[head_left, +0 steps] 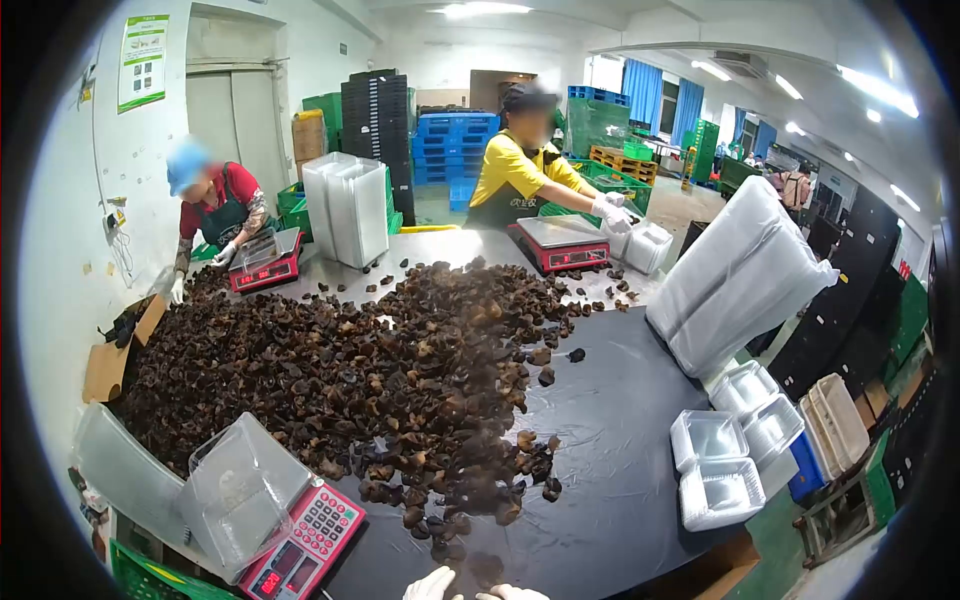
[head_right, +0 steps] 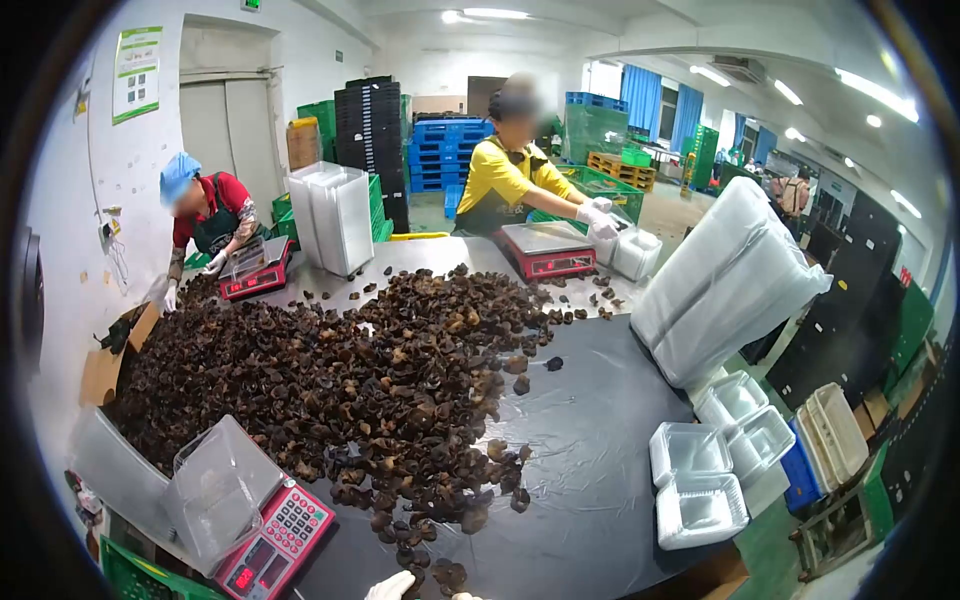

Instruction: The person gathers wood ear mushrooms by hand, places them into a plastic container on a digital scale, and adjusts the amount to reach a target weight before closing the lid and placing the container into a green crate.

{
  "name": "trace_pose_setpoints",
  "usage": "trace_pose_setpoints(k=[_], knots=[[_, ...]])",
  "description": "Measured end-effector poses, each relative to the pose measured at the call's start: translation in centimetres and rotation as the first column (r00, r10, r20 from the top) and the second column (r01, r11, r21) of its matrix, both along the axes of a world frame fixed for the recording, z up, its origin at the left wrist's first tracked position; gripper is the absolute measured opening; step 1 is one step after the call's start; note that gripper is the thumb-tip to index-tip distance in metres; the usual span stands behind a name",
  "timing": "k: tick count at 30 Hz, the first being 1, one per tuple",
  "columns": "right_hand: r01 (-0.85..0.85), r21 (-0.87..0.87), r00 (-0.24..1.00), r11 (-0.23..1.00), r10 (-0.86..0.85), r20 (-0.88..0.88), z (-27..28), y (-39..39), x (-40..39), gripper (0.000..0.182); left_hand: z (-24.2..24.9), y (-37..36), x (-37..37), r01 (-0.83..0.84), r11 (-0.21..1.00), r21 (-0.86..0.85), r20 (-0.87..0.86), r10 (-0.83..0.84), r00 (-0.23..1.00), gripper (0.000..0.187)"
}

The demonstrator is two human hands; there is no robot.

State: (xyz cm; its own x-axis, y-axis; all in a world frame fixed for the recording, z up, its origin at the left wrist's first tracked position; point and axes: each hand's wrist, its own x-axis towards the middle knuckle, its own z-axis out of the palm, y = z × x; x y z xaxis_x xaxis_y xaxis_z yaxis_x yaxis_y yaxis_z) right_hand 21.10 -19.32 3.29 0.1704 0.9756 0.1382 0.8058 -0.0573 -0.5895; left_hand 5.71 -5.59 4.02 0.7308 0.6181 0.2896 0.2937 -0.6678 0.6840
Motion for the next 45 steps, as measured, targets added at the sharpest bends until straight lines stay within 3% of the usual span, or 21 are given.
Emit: trace_pose_setpoints(k=[5,9,18,19,20,21,22,23,24,25,27,30,34,35,38,40,42,45], knots=[[0.068,0.111,0.995,0.991,-0.059,-0.085,-0.6,0.5,0.3,0.034,0.0,-0.3,0.4,-0.013,1.0,-0.001,0.009,0.013,1.0,0.044],[0.135,0.075,0.971,0.988,-0.117,-0.208,-0.5,1.0,0.7,0.038,-0.5,-0.4,0.4,-0.002,1.0,-0.03,0.005,0.002,1.0,0.045],[0.211,0.294,0.959,0.932,-0.139,-0.247,-0.2,2.0,2.7,0.041,-0.9,-0.4,1.2,0.006,1.0,0.013,-0.021,-0.006,1.0,0.047],[0.253,0.375,0.961,0.892,-0.186,-0.205,-0.1,2.3,3.0,0.034,-1.1,-0.4,1.2,-0.005,1.0,0.008,-0.021,0.006,1.0,0.048],[0.177,0.325,0.982,0.929,-0.147,-0.115,-1.7,2.1,4.0,0.039,-1.5,-0.3,1.0,-0.022,1.0,-0.004,-0.03,0.022,0.999,0.048],[0.223,0.311,0.971,0.924,-0.182,-0.154,-1.9,2.0,4.2,0.039,-2.1,-0.2,0.8,-0.034,0.999,0.014,-0.008,0.034,0.999,0.05],[0.211,0.303,0.972,0.929,-0.167,-0.165,-0.1,2.3,5.1,0.039,0.2,1.8,2.2,0.011,0.995,-0.1,-0.027,-0.014,1.0,0.03],[0.236,0.212,0.967,0.948,-0.208,-0.147,0.2,2.0,5.4,0.035,-1.1,1.2,1.2,-0.066,0.997,0.047,-0.019,0.066,0.998,0.042],[0.253,0.302,0.967,0.919,-0.228,-0.114,0.1,1.9,5.6,0.033,-0.5,1.2,1.1,-0.103,0.994,-0.029,-0.02,0.102,0.995,0.046],[0.228,0.169,0.965,0.959,-0.2,-0.168,-0.4,1.2,6.4,0.033,-0.7,1.7,0.8,-0.105,0.994,0.007,-0.035,0.106,0.994,0.048],[0.336,0.229,0.941,0.914,-0.333,-0.052,-1.3,0.1,5.6,0.041,-1.9,1.9,-0.4,-0.18,0.984,0.013,-0.08,0.18,0.98,0.05],[0.329,0.145,0.935,0.933,-0.343,0.091,-2.3,-0.9,5.4,0.053,-2.2,3.0,-0.8,-0.222,0.975,-0.029,-0.106,0.218,0.97,0.053],[0.221,-0.027,0.973,0.975,-0.218,0.079,-1.7,-0.2,4.3,0.054,-2.0,4.6,0.1,-0.224,0.974,0.035,-0.082,0.226,0.971,0.053],[0.086,-0.094,0.996,0.992,-0.083,0.032,-1.3,0.4,4.7,0.054,-1.9,5.1,0.6,-0.219,0.974,0.064,-0.079,0.224,0.971,0.054],[-0.062,0.006,0.99,0.998,0.061,0.125,-0.2,2.3,5.0,0.049,-1.8,7.1,2.0,-0.215,0.97,0.113,-0.056,0.222,0.973,0.053],[0.031,0.059,0.981,0.998,-0.042,0.189,1.4,4.4,7.1,0.047,-1.7,8.2,3.2,-0.207,0.969,0.135,-0.041,0.215,0.976,0.05],[0.202,0.221,0.963,0.954,-0.235,0.135,1.0,6.3,9.4,0.049,-1.8,9.0,4.3,-0.196,0.969,0.152,-0.073,0.209,0.975,0.056],[0.299,0.286,0.933,0.91,-0.342,0.114,-0.5,10.1,12.0,0.059,-2.5,9.8,6.4,-0.22,0.95,0.22,-0.115,0.249,0.962,0.067]])
